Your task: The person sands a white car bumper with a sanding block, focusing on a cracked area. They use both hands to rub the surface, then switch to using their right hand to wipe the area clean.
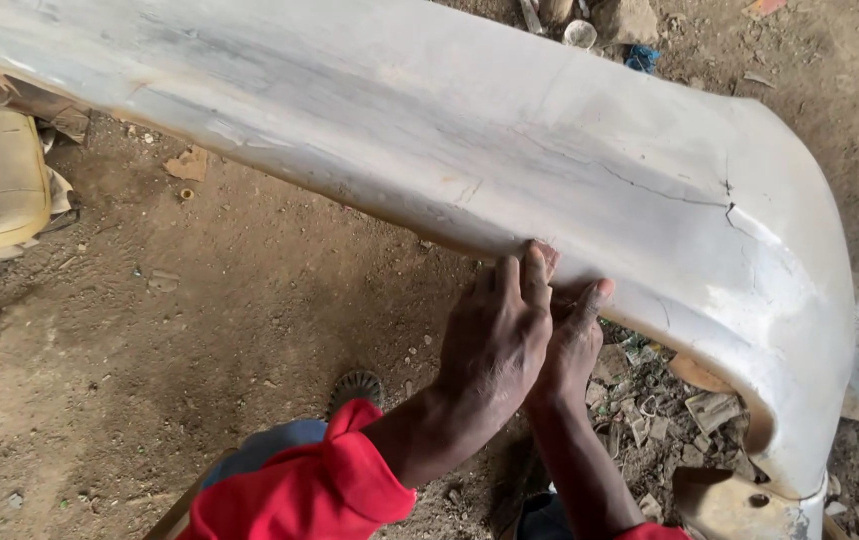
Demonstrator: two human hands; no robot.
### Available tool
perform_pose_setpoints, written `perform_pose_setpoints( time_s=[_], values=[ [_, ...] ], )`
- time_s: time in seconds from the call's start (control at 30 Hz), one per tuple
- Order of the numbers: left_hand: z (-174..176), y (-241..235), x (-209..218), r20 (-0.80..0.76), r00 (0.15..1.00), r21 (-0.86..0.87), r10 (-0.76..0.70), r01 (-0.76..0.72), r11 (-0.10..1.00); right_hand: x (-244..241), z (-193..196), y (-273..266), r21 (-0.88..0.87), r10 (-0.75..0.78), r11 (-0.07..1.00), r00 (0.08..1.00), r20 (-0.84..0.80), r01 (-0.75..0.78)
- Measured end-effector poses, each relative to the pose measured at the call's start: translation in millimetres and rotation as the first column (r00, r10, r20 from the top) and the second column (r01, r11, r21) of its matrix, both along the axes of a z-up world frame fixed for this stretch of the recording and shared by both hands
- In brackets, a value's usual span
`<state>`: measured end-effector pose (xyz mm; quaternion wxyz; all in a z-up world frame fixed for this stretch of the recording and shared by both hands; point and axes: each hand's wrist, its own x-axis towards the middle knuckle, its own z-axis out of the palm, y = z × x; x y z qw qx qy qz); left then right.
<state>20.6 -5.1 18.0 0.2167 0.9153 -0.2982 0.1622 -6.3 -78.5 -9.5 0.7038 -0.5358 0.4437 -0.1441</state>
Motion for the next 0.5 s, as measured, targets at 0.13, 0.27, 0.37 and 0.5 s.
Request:
perform_pose_setpoints(
  time_s=[0.13,0.27,0.37,0.5],
  values=[
    [-16.8,1.2,7.2,0.016,1.0,-0.033,-0.02,0.02,0.999,-0.1,5.5,3.8,-0.001,-0.005,1.0,1.0,-0.023,0.005],
    [-20.5,-0.1,15.1,-0.041,0.999,-0.203,0.004,-0.012,0.979,6.3,-46.6,-3.6,0.085,-0.063,0.995,0.988,0.142,0.052],
    [-18.7,0.5,27.7,-0.075,0.996,-0.265,-0.054,0.032,0.964,14.3,-16.5,1.8,0.159,-0.143,0.981,0.962,0.232,0.107],
    [6.6,15.8,31.7,0.01,1.0,-0.067,-0.004,0.005,0.998,7.3,-44.8,1.9,0.135,-0.064,0.991,0.95,0.304,0.024]
  ],
)
